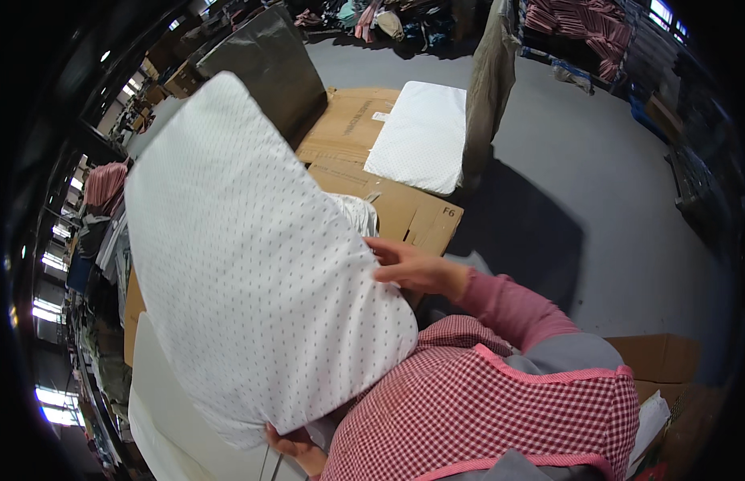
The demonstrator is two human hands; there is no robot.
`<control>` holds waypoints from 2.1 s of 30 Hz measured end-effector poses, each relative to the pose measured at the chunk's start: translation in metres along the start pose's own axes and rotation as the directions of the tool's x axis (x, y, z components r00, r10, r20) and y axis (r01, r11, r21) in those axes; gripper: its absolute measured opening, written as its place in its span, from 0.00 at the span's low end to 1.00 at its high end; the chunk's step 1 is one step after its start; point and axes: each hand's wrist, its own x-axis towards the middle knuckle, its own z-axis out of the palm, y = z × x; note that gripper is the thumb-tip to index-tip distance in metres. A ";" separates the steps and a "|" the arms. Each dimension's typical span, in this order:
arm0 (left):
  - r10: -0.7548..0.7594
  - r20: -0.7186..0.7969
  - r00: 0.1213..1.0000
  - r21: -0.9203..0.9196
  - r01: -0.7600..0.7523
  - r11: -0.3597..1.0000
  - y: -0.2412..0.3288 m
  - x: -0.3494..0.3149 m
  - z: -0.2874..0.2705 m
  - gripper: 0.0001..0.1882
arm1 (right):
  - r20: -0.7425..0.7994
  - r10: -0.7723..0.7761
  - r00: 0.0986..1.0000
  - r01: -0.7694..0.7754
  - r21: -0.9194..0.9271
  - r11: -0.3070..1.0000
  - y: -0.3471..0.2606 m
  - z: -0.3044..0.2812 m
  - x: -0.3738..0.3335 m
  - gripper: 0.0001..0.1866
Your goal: The person repeatedly picks up white rectangular foam mattresses, places them into white dotted fabric covers, and stacks the covered units on a cardboard pallet. The person handles the mattresses one at a time, adjusting the covers and aligning the stacked items.
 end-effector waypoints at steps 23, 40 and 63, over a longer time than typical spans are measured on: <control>-0.796 -0.387 0.466 -0.275 0.765 0.582 -0.051 0.120 0.069 0.19 | -0.882 -0.390 0.265 0.379 -0.276 0.883 -0.088 -0.477 0.132 0.25; -0.537 -0.728 0.427 -0.234 0.581 0.779 -0.002 0.009 -0.104 0.21 | -0.625 0.247 0.740 -0.224 -0.576 -0.786 0.149 -0.396 -0.049 0.08; 0.099 -0.992 0.072 0.103 0.056 0.993 0.227 0.125 -0.718 0.09 | -0.382 -0.155 0.911 -0.271 -0.838 0.473 0.373 0.104 0.153 0.05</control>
